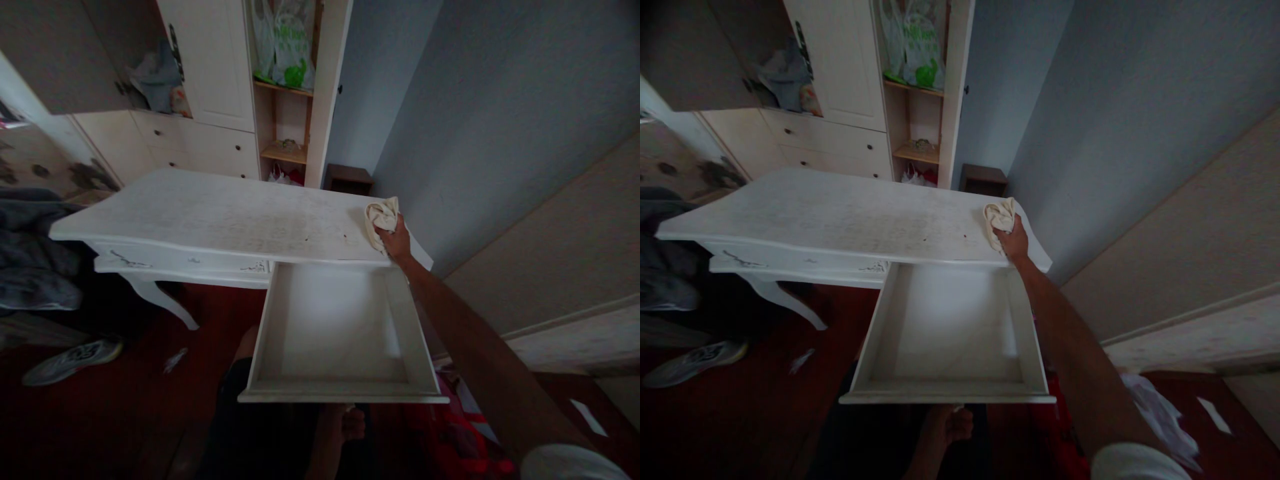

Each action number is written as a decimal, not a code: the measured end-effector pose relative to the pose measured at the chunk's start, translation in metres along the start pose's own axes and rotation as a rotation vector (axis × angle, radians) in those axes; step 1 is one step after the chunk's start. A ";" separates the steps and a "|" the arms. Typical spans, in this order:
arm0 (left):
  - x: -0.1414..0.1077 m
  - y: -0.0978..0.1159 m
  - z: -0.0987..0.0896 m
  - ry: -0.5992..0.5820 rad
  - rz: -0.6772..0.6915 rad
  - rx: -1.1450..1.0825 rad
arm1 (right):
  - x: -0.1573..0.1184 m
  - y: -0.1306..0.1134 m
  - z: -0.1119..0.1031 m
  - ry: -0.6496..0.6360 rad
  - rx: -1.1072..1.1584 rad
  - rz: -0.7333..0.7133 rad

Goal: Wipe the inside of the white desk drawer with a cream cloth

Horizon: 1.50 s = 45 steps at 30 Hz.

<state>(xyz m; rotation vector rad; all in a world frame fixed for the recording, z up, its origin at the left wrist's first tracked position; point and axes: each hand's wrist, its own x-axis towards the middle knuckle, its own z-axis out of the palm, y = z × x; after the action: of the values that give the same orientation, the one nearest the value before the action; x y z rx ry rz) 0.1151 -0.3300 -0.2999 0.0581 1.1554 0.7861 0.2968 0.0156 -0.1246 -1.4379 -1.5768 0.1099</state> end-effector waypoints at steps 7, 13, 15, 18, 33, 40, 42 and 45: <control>-0.005 -0.003 -0.001 0.019 0.069 0.001 | -0.004 0.002 -0.001 0.114 0.176 0.007; -0.014 0.006 -0.005 -0.075 0.067 0.017 | -0.032 -0.019 -0.009 0.211 0.345 0.064; -0.011 0.008 -0.007 -0.094 0.045 0.047 | -0.059 -0.034 -0.019 0.121 0.290 0.054; -0.009 0.008 -0.010 -0.142 0.056 0.050 | -0.107 -0.054 -0.032 -0.183 0.211 -0.001; -0.024 0.019 -0.018 -0.236 0.064 0.076 | -0.155 -0.043 -0.010 -0.246 -0.034 0.457; -0.021 0.021 -0.022 -0.274 0.035 0.048 | -0.164 -0.096 0.080 -0.123 0.230 0.472; -0.019 0.019 -0.022 -0.266 0.040 0.040 | -0.170 -0.118 0.107 -0.133 0.263 0.484; -0.018 0.017 -0.021 -0.222 0.046 -0.005 | -0.179 -0.151 0.136 -0.280 0.376 0.400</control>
<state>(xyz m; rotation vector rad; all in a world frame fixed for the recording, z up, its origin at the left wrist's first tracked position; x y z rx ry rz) 0.0856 -0.3356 -0.2872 0.1640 0.9442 0.8019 0.0683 -0.1046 -0.2044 -1.4560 -1.3686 0.8299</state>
